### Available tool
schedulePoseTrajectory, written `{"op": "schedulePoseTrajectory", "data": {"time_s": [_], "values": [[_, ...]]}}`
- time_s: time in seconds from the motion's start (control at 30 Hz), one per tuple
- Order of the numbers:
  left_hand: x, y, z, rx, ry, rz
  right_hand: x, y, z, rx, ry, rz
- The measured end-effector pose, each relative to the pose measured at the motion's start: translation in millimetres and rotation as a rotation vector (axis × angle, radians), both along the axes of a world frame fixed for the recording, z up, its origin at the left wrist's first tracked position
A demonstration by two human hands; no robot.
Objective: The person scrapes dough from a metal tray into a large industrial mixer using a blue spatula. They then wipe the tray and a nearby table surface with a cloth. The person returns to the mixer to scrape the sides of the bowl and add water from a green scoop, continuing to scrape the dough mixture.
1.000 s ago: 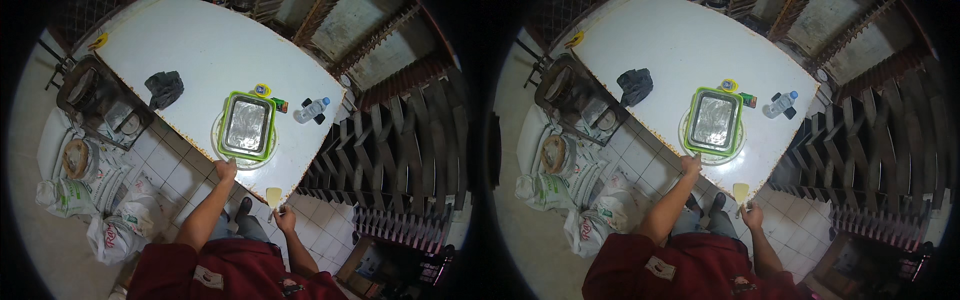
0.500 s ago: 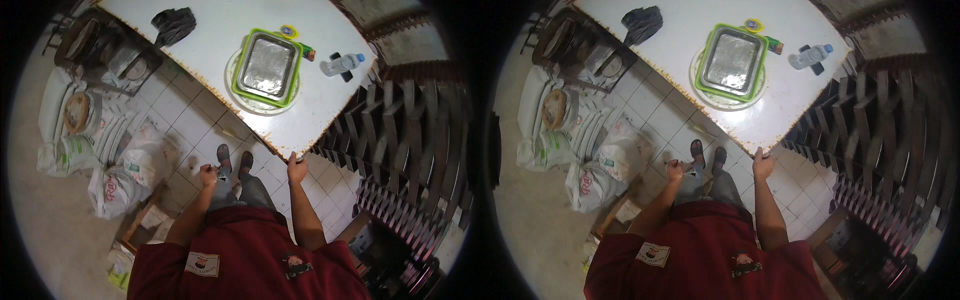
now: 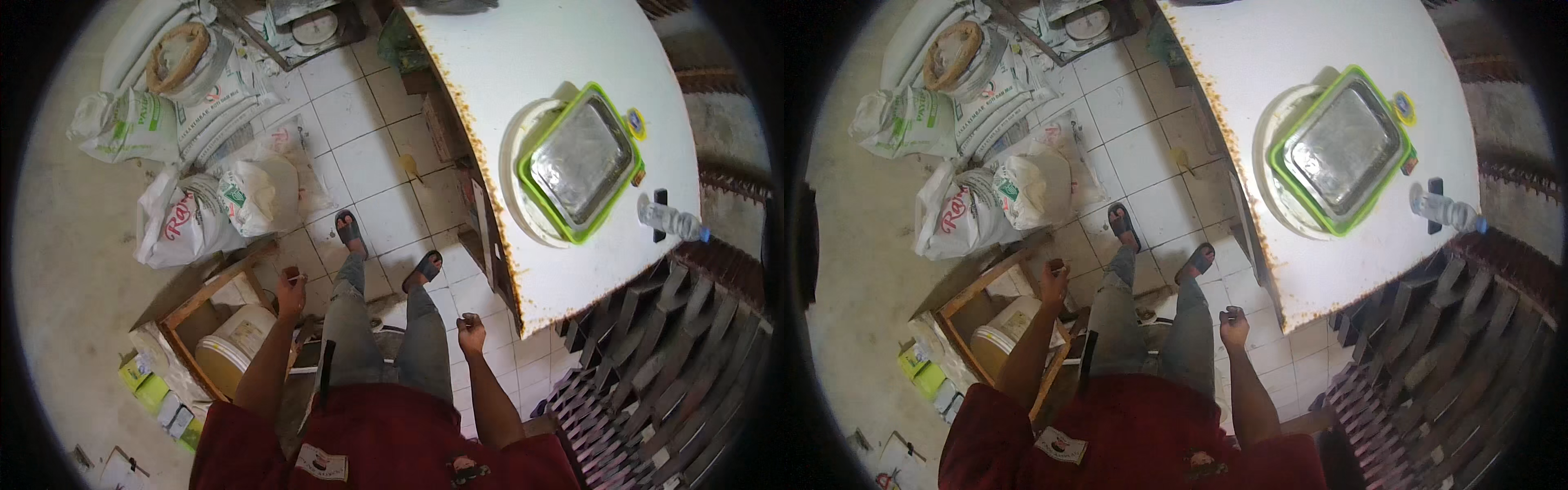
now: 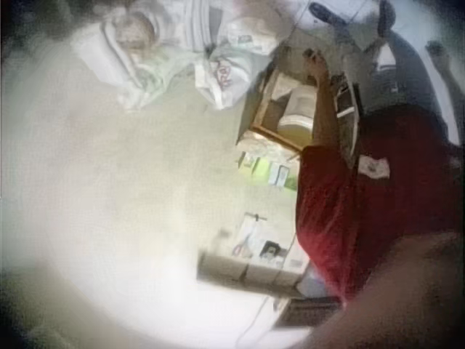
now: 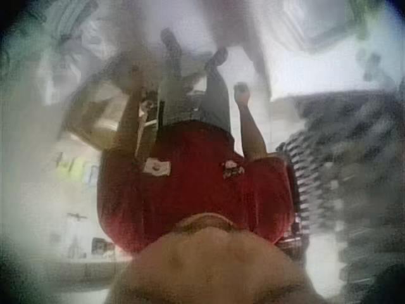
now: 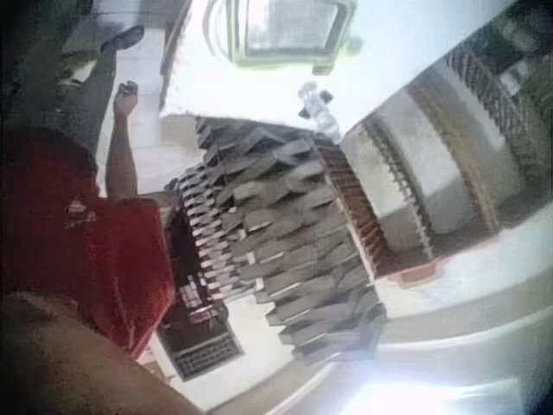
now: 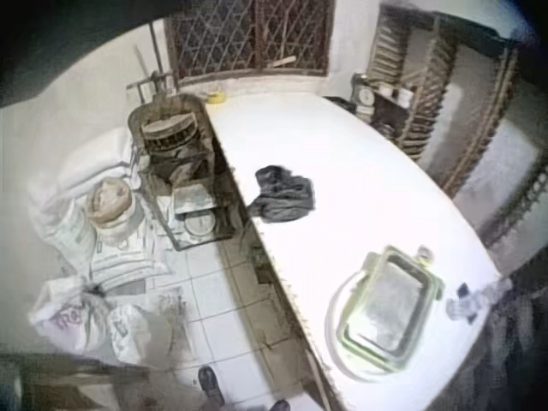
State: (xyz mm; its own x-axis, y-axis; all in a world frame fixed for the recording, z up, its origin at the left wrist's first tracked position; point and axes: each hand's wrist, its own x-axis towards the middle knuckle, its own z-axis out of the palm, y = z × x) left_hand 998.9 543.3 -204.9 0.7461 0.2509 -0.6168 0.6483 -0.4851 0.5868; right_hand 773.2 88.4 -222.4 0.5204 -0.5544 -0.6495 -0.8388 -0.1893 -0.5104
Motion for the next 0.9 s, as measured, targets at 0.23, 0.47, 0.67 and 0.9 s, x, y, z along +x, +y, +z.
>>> {"op": "schedulePoseTrajectory", "data": {"time_s": [0.23,0.47,0.67,0.9], "values": [[-119.6,141.5,-191.5,-0.005,0.210,-0.097,136.1,34.3,-279.1,-0.230,0.106,0.535],[-245.2,258.7,-168.8,0.076,0.705,0.233,365.5,29.9,-543.0,-0.364,0.091,0.612],[-217.0,242.3,-184.5,0.025,0.886,0.427,423.2,74.3,-640.8,-0.657,0.159,0.656],[-175.4,233.7,-218.7,-0.115,0.746,0.448,402.1,86.7,-615.3,-0.094,0.159,0.123]]}}
